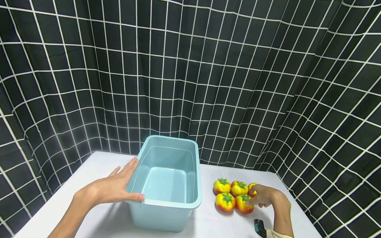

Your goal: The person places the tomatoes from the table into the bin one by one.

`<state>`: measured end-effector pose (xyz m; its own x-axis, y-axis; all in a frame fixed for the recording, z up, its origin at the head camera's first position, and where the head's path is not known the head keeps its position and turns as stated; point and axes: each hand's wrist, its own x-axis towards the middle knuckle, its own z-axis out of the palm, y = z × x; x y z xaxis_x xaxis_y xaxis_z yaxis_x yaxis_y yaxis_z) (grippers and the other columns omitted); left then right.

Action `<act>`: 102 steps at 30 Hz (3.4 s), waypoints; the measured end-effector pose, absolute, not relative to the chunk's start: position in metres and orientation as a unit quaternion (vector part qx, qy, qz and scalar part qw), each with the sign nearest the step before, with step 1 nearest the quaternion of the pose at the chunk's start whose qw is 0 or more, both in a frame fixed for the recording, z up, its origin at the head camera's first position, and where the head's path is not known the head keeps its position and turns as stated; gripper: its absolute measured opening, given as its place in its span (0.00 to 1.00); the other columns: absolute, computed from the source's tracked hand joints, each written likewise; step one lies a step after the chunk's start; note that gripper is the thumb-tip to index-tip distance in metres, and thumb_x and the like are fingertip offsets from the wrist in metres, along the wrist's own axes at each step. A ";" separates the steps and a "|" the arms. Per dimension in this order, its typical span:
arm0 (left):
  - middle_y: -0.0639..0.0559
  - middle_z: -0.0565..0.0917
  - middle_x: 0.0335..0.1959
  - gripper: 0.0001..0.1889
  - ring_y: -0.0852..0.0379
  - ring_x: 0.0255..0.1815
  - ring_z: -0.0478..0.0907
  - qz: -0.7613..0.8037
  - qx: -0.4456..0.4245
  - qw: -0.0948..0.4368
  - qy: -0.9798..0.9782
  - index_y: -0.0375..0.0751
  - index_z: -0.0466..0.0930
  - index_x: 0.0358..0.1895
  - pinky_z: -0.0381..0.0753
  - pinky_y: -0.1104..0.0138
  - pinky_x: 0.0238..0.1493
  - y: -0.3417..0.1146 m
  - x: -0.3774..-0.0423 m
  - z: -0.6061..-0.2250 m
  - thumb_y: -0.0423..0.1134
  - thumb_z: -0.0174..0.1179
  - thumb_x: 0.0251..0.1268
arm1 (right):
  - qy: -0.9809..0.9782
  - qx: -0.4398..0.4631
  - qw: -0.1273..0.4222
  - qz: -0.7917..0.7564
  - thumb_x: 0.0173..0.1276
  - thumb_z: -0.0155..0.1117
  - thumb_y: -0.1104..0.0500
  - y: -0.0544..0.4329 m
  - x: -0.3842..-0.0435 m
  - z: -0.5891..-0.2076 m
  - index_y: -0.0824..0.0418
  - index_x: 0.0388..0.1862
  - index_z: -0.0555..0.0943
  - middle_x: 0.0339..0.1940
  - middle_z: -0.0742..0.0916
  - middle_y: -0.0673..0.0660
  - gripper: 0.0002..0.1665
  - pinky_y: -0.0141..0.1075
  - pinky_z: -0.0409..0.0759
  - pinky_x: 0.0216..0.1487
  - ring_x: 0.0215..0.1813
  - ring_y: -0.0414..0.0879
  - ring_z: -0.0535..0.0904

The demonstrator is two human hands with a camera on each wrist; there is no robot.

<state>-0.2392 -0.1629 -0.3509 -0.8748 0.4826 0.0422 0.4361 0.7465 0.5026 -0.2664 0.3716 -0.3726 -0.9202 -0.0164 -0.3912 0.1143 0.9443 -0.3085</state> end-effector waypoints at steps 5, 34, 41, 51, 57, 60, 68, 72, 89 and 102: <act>0.37 0.39 0.88 0.68 0.35 0.89 0.41 0.255 0.245 0.044 0.934 0.32 0.38 0.85 0.39 0.34 0.85 -0.163 -0.239 -0.352 0.75 0.63 0.59 | 0.965 0.036 0.204 -0.160 0.65 0.76 0.50 0.368 -0.267 -0.376 0.61 0.41 0.80 0.24 0.74 0.51 0.19 0.32 0.71 0.32 0.27 0.44 0.68; 0.38 0.39 0.89 0.68 0.36 0.89 0.41 0.253 0.244 0.047 0.935 0.31 0.38 0.85 0.40 0.33 0.86 -0.163 -0.240 -0.351 0.76 0.64 0.58 | 0.965 0.074 0.219 -0.121 0.55 0.83 0.41 0.363 -0.280 -0.393 0.62 0.53 0.80 0.22 0.81 0.52 0.37 0.28 0.76 0.28 0.24 0.42 0.72; 0.38 0.39 0.89 0.69 0.36 0.89 0.41 0.255 0.242 0.050 0.935 0.32 0.38 0.85 0.40 0.34 0.86 -0.163 -0.240 -0.350 0.76 0.64 0.57 | 0.957 0.100 0.219 -0.159 0.51 0.86 0.42 0.364 -0.280 -0.392 0.66 0.67 0.74 0.33 0.82 0.57 0.52 0.36 0.87 0.39 0.33 0.48 0.78; 0.38 0.39 0.89 0.69 0.36 0.89 0.42 0.253 0.242 0.051 0.935 0.32 0.37 0.85 0.41 0.34 0.86 -0.163 -0.239 -0.350 0.76 0.63 0.58 | 0.957 0.104 0.213 -0.166 0.55 0.85 0.47 0.364 -0.280 -0.389 0.65 0.64 0.75 0.41 0.81 0.59 0.45 0.38 0.87 0.42 0.36 0.50 0.80; 0.38 0.39 0.89 0.69 0.36 0.89 0.42 0.250 0.242 0.050 0.936 0.32 0.38 0.85 0.42 0.34 0.86 -0.163 -0.239 -0.349 0.76 0.63 0.58 | 0.959 0.086 0.210 -0.168 0.59 0.81 0.47 0.364 -0.274 -0.386 0.62 0.58 0.80 0.37 0.82 0.56 0.34 0.37 0.86 0.39 0.33 0.49 0.80; 0.39 0.38 0.89 0.68 0.36 0.89 0.42 0.250 0.241 0.050 0.936 0.32 0.38 0.85 0.42 0.34 0.86 -0.163 -0.239 -0.349 0.76 0.63 0.58 | 0.960 0.072 0.212 -0.165 0.62 0.78 0.47 0.363 -0.272 -0.383 0.60 0.48 0.81 0.31 0.81 0.53 0.24 0.34 0.83 0.35 0.29 0.46 0.78; 0.39 0.38 0.89 0.69 0.36 0.89 0.41 0.253 0.239 0.055 0.936 0.33 0.37 0.85 0.42 0.33 0.85 -0.162 -0.239 -0.349 0.77 0.63 0.58 | 0.965 0.069 0.189 -0.168 0.61 0.75 0.45 0.362 -0.269 -0.375 0.62 0.54 0.78 0.33 0.80 0.55 0.30 0.36 0.75 0.34 0.30 0.48 0.74; 0.38 0.39 0.89 0.69 0.35 0.89 0.41 0.254 0.240 0.052 0.936 0.32 0.38 0.85 0.41 0.33 0.85 -0.163 -0.239 -0.350 0.76 0.63 0.58 | 0.975 0.036 0.158 -0.153 0.61 0.69 0.43 0.363 -0.268 -0.369 0.63 0.55 0.76 0.39 0.82 0.56 0.32 0.45 0.80 0.42 0.40 0.51 0.77; 0.36 0.41 0.88 0.67 0.35 0.88 0.45 0.247 0.248 0.046 0.936 0.30 0.39 0.85 0.44 0.33 0.85 -0.161 -0.240 -0.350 0.75 0.63 0.60 | 0.972 -0.076 -0.041 -0.218 0.64 0.69 0.33 0.338 -0.258 -0.326 0.57 0.57 0.70 0.39 0.88 0.53 0.37 0.33 0.87 0.37 0.35 0.42 0.81; 0.36 0.41 0.88 0.68 0.33 0.88 0.44 0.255 0.243 0.055 0.934 0.30 0.39 0.85 0.42 0.33 0.85 -0.161 -0.237 -0.352 0.75 0.64 0.59 | 0.959 -0.116 -0.138 -0.220 0.64 0.72 0.35 0.311 -0.262 -0.319 0.56 0.58 0.70 0.37 0.86 0.54 0.37 0.27 0.83 0.34 0.34 0.42 0.80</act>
